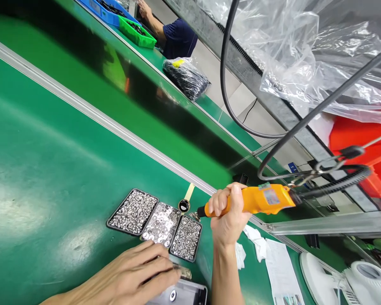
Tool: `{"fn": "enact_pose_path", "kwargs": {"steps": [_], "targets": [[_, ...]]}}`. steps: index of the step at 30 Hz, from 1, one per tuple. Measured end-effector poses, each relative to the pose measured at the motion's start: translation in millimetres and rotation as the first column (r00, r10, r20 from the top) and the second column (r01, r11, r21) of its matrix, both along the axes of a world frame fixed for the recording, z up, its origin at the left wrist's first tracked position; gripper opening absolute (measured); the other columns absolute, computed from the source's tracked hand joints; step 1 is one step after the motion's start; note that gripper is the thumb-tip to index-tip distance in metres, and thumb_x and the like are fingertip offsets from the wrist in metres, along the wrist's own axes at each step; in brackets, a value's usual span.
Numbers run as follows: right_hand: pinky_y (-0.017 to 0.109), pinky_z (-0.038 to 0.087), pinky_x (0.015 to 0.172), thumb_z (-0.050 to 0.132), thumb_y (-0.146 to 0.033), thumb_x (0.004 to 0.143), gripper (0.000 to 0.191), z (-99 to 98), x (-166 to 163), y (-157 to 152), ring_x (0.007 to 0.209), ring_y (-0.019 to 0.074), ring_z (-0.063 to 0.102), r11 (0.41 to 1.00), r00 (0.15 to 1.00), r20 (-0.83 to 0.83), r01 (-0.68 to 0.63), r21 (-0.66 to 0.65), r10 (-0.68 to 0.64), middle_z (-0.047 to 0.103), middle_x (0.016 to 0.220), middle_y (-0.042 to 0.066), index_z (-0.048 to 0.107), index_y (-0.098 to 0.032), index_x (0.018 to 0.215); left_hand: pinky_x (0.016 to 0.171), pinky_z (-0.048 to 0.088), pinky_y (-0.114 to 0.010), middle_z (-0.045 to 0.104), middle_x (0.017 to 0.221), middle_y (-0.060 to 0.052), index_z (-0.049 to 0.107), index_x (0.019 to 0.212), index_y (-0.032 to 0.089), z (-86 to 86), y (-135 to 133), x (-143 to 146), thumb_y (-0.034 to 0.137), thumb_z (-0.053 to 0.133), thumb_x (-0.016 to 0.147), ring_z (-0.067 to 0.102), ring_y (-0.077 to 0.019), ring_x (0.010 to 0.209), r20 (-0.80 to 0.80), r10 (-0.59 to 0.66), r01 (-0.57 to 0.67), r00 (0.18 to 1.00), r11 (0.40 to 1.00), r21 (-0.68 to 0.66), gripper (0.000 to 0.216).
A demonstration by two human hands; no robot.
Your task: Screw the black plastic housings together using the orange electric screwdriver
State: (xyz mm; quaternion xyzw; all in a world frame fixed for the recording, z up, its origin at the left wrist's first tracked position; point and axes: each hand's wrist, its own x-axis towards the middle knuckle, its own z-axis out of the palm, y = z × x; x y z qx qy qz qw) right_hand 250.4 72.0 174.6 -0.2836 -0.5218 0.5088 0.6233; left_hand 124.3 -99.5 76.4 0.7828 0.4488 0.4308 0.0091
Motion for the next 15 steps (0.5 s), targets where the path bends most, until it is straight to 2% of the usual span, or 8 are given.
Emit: {"fn": "enact_pose_path", "kwargs": {"steps": [2, 4, 8, 11, 15], "targets": [[0.017, 0.038, 0.036, 0.065, -0.035, 0.100, 0.018, 18.7, 12.8, -13.0, 0.037, 0.0064, 0.030, 1.000, 1.000, 0.010, -0.008, 0.004, 0.008, 0.039, 0.051, -0.012, 0.056, -0.023, 0.089, 0.112, 0.056, -0.039, 0.066, 0.143, -0.005, 0.050, 0.156, 0.021, -7.6, -6.5, -3.5, 0.049, 0.079, 0.091, 0.060, -0.0291, 0.132, -0.118, -0.020, 0.011, 0.993, 0.997, -0.070, 0.076], [0.016, 0.038, 0.037, 0.059, -0.034, 0.103, 0.018, 36.9, 26.9, -30.4, 0.038, 0.0062, 0.027, 0.999, 0.999, 0.031, -0.037, 0.001, 0.037, 0.037, 0.051, -0.012, 0.059, -0.023, 0.089, 0.111, 0.057, -0.044, 0.062, 0.147, -0.008, 0.046, 0.158, 0.019, -9.1, -9.7, -5.9, 0.047, 0.087, 0.083, 0.059, -0.0329, 0.134, -0.148, -0.060, 0.042, 0.987, 0.992, -0.123, 0.090], [0.015, 0.034, 0.037, 0.050, -0.036, 0.106, 0.022, 58.4, 48.0, -69.3, 0.038, 0.0055, 0.019, 0.994, 0.993, 0.045, -0.107, -0.025, 0.108, 0.032, 0.053, -0.012, 0.064, -0.024, 0.095, 0.111, 0.057, -0.049, 0.067, 0.140, -0.010, 0.054, 0.150, 0.017, -0.4, -6.8, -4.5, 0.048, 0.086, 0.086, 0.062, -0.0342, 0.131, -0.071, -0.114, 0.101, 0.991, 0.981, -0.163, 0.078], [0.015, 0.032, 0.036, 0.048, -0.039, 0.107, 0.024, 54.3, 52.5, -92.1, 0.037, 0.0058, 0.019, 0.979, 0.978, 0.049, -0.202, -0.025, 0.203, 0.029, 0.054, -0.011, 0.065, -0.025, 0.101, 0.112, 0.055, -0.052, 0.069, 0.136, -0.010, 0.058, 0.146, 0.018, 5.1, -3.9, -1.1, 0.047, 0.086, 0.086, 0.063, -0.0351, 0.128, -0.017, -0.116, 0.110, 0.993, 0.977, -0.184, 0.072], [0.016, 0.031, 0.035, 0.048, -0.037, 0.108, 0.020, 33.4, 48.8, -108.1, 0.036, 0.0069, 0.021, 0.954, 0.951, 0.068, -0.300, -0.014, 0.301, 0.029, 0.054, -0.011, 0.065, -0.028, 0.105, 0.103, 0.058, -0.049, 0.070, 0.129, -0.012, 0.058, 0.142, 0.017, 10.8, -1.5, 0.5, 0.043, 0.087, 0.086, 0.065, -0.0345, 0.120, 0.051, -0.137, 0.144, 0.989, 0.968, -0.207, 0.069]]}}
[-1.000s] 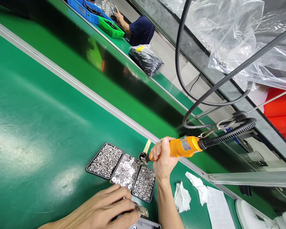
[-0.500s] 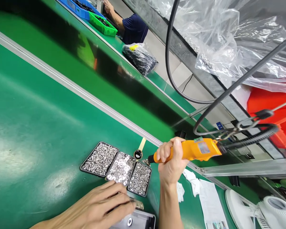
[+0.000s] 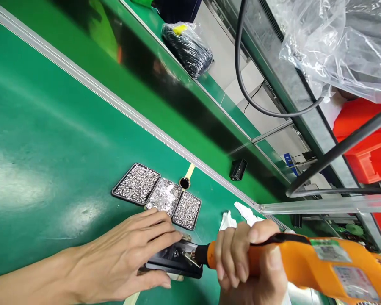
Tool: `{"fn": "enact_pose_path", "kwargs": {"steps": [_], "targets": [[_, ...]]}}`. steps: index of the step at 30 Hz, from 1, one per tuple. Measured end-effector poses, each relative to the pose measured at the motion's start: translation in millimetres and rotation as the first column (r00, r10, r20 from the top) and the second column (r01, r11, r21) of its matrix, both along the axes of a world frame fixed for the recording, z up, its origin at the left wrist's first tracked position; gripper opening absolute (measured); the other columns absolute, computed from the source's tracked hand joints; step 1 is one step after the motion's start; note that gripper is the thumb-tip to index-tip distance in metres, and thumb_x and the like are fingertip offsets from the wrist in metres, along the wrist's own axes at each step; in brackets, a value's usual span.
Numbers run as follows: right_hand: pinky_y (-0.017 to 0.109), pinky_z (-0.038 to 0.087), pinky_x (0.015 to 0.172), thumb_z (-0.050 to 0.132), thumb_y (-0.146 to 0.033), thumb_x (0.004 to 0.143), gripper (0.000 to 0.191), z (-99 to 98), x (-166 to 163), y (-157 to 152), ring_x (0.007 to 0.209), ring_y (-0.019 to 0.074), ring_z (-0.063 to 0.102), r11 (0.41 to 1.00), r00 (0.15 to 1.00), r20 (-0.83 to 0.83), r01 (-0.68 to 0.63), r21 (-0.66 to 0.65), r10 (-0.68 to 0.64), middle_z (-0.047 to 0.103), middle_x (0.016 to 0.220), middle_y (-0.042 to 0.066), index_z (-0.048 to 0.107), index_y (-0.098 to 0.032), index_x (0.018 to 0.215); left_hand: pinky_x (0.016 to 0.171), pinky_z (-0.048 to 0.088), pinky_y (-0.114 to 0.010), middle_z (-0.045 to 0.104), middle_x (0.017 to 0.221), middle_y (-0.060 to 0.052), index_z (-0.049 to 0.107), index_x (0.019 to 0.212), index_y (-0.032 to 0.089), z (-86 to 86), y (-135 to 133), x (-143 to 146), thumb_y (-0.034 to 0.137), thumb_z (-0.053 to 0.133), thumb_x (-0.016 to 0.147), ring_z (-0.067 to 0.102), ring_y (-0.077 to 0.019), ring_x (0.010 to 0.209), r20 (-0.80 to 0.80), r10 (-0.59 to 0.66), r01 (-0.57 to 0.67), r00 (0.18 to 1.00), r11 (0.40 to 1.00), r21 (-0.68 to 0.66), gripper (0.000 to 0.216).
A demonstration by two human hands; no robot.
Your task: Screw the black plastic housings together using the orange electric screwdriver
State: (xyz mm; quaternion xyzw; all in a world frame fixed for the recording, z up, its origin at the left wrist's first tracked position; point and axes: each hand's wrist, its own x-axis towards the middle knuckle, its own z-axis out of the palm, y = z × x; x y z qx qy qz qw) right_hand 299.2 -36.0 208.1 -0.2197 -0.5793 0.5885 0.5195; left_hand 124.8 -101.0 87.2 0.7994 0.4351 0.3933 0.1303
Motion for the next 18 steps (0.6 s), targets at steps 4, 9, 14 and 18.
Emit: {"fn": "enact_pose_path", "kwargs": {"steps": [4, 9, 14, 18], "targets": [[0.015, 0.032, 0.038, 0.051, -0.039, 0.107, 0.017, -12.5, -3.2, -9.1, 0.038, 0.0065, 0.018, 0.998, 1.000, -0.004, 0.024, -0.055, -0.024, 0.027, 0.055, -0.012, 0.063, -0.029, 0.104, 0.092, 0.060, -0.044, 0.071, 0.125, -0.012, 0.058, 0.140, 0.018, 5.4, 2.5, -0.8, 0.042, 0.089, 0.085, 0.067, -0.0321, 0.111, 0.046, -0.012, 0.012, 0.999, 1.000, -0.006, 0.068], [0.016, 0.034, 0.043, 0.053, -0.043, 0.106, 0.017, -15.3, -2.6, -12.2, 0.041, 0.0071, 0.018, 0.991, 0.995, 0.052, 0.086, -0.107, -0.081, 0.027, 0.057, -0.011, 0.063, -0.030, 0.102, 0.090, 0.059, -0.043, 0.071, 0.125, -0.012, 0.057, 0.139, 0.018, 6.7, 3.4, -0.5, 0.043, 0.090, 0.083, 0.067, -0.0319, 0.110, 0.076, -0.015, 0.017, 0.997, 1.000, -0.017, 0.070], [0.017, 0.033, 0.037, 0.045, -0.039, 0.109, 0.018, -25.1, 1.0, -7.7, 0.037, 0.0071, 0.021, 1.000, 0.995, 0.095, -0.004, 0.031, 0.001, 0.031, 0.057, -0.012, 0.061, -0.030, 0.109, 0.094, 0.057, -0.040, 0.073, 0.121, -0.010, 0.061, 0.136, 0.018, 7.8, 3.5, -0.9, 0.048, 0.085, 0.088, 0.067, -0.0284, 0.108, 0.092, -0.004, 0.006, 0.996, 1.000, -0.020, 0.061], [0.019, 0.034, 0.035, 0.045, -0.041, 0.109, 0.015, -27.6, 6.7, -7.3, 0.033, 0.0075, 0.024, 0.995, 0.986, 0.159, -0.065, 0.073, 0.053, 0.033, 0.055, -0.012, 0.058, -0.033, 0.110, 0.101, 0.055, -0.042, 0.073, 0.119, -0.010, 0.062, 0.137, 0.016, 9.6, 3.7, -1.5, 0.049, 0.083, 0.090, 0.066, -0.0282, 0.108, 0.069, 0.001, 0.000, 0.998, 1.000, -0.008, 0.061]]}}
